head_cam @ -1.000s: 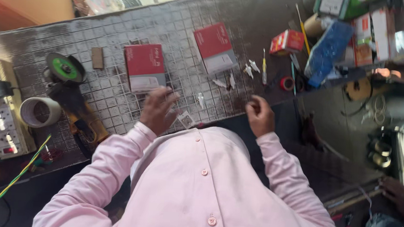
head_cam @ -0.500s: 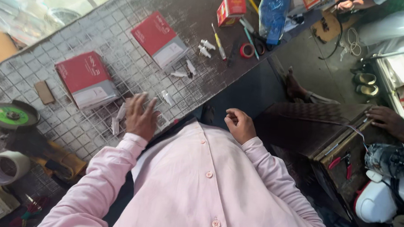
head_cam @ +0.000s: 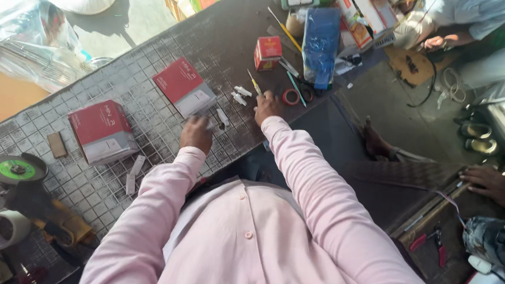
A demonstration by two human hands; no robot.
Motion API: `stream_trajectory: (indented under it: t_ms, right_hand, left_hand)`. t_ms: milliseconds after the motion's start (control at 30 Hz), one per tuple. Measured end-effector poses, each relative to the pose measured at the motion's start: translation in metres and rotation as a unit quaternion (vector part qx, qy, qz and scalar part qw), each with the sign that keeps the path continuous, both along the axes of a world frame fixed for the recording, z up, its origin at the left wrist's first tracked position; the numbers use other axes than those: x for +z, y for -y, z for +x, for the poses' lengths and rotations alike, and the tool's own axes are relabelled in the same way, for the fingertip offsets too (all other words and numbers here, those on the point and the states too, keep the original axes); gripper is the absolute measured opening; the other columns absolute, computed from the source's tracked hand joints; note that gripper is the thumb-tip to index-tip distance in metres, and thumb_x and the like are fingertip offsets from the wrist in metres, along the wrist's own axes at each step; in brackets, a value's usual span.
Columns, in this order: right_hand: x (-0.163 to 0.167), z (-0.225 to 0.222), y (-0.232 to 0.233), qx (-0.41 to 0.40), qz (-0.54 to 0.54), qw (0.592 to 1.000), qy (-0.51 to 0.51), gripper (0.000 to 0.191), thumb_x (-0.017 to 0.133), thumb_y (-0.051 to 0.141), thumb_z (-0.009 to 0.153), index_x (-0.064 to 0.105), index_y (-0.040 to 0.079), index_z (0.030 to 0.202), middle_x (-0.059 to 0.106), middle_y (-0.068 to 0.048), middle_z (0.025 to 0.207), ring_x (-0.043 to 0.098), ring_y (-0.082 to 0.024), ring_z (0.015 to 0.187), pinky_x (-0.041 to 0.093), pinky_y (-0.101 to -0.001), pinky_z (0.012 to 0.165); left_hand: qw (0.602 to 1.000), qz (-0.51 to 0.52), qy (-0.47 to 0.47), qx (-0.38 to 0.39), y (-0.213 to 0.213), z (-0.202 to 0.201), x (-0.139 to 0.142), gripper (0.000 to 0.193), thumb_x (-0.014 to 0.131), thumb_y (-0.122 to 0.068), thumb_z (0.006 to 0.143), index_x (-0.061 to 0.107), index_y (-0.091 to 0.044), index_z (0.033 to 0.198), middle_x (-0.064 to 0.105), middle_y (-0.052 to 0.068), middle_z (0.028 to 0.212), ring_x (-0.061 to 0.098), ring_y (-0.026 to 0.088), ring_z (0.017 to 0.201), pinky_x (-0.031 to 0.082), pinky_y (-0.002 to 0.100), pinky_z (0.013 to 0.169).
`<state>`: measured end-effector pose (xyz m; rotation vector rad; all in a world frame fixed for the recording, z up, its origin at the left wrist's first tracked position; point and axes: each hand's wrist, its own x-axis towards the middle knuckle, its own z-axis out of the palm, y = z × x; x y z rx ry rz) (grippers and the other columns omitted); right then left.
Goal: The person retrieves a box of electrical sockets from a shelf and moves to a workbench. They unpack the sockets and use a screwdriver to tighten the internal screws of the components.
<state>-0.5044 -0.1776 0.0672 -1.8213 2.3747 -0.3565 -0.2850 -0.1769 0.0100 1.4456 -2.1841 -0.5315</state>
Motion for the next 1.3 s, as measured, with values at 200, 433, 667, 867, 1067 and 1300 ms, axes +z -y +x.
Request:
stream_trajectory:
  t_ms: [200, 433, 667, 867, 1067, 1300]
  right_hand:
    - [-0.027, -0.026, -0.028, -0.053, -0.216, 0.934, 0.278, 0.041, 0.078, 0.001, 0.08, 0.059, 0.01, 0.115, 0.067, -0.011, 0.096, 0.071, -0.031, 0.084, 0.057, -0.0408, 0.073]
    - [0.082, -0.025, -0.178, -0.101, 0.068, 0.507, 0.853, 0.047, 0.05, -0.002, 0.073, 0.055, 0.0, 0.12, 0.065, -0.01, 0.092, 0.058, -0.014, 0.066, 0.046, -0.0258, 0.057]
    - [0.141, -0.021, -0.23, -0.001, -0.021, 0.582, 0.813, 0.02, 0.063, 0.009, 0.098, 0.06, 0.002, 0.117, 0.063, -0.007, 0.088, 0.049, -0.006, 0.066, 0.04, -0.0213, 0.057]
    - [0.169, -0.013, -0.262, 0.007, -0.214, 0.793, 0.57, 0.024, 0.069, 0.01, 0.102, 0.065, 0.001, 0.124, 0.063, -0.001, 0.089, 0.056, -0.007, 0.076, 0.047, -0.0227, 0.068]
    - [0.204, -0.006, -0.266, 0.017, -0.268, 0.908, 0.321, 0.026, 0.074, 0.002, 0.092, 0.068, 0.001, 0.117, 0.068, -0.006, 0.092, 0.06, -0.008, 0.069, 0.048, -0.0241, 0.06]
    - [0.22, 0.001, -0.263, 0.038, -0.311, 0.917, 0.248, 0.027, 0.075, -0.007, 0.086, 0.069, 0.003, 0.111, 0.068, -0.009, 0.097, 0.067, -0.016, 0.078, 0.054, -0.0281, 0.064]
  left_hand:
    - [0.653, 0.466, -0.596, 0.037, -0.039, 0.01, 0.046, 0.032, 0.065, -0.024, 0.102, 0.053, -0.007, 0.127, 0.059, 0.007, 0.1, 0.061, 0.018, 0.082, 0.053, 0.036, 0.069]
    - [0.628, 0.443, -0.628, -0.123, -0.074, 0.022, 0.153, 0.04, 0.061, -0.009, 0.101, 0.047, -0.005, 0.138, 0.049, 0.0, 0.105, 0.047, 0.008, 0.082, 0.046, 0.026, 0.073]
    - [0.704, 0.401, -0.561, -0.169, -0.08, -0.017, 0.193, 0.033, 0.055, -0.011, 0.107, 0.048, -0.001, 0.138, 0.048, -0.001, 0.099, 0.045, 0.005, 0.074, 0.044, 0.022, 0.064]
    - [0.648, 0.441, -0.576, -0.23, -0.087, -0.036, 0.208, 0.042, 0.06, -0.013, 0.106, 0.048, 0.0, 0.144, 0.049, -0.002, 0.101, 0.045, 0.004, 0.076, 0.041, 0.021, 0.066]
    - [0.668, 0.433, -0.538, -0.277, -0.087, -0.051, 0.215, 0.042, 0.066, -0.012, 0.104, 0.051, 0.001, 0.141, 0.049, -0.003, 0.096, 0.043, 0.004, 0.072, 0.036, 0.021, 0.059]
    - [0.56, 0.549, -0.568, -0.249, -0.086, -0.062, 0.222, 0.051, 0.063, -0.016, 0.106, 0.045, 0.002, 0.15, 0.05, 0.0, 0.095, 0.045, 0.005, 0.072, 0.04, 0.022, 0.061]
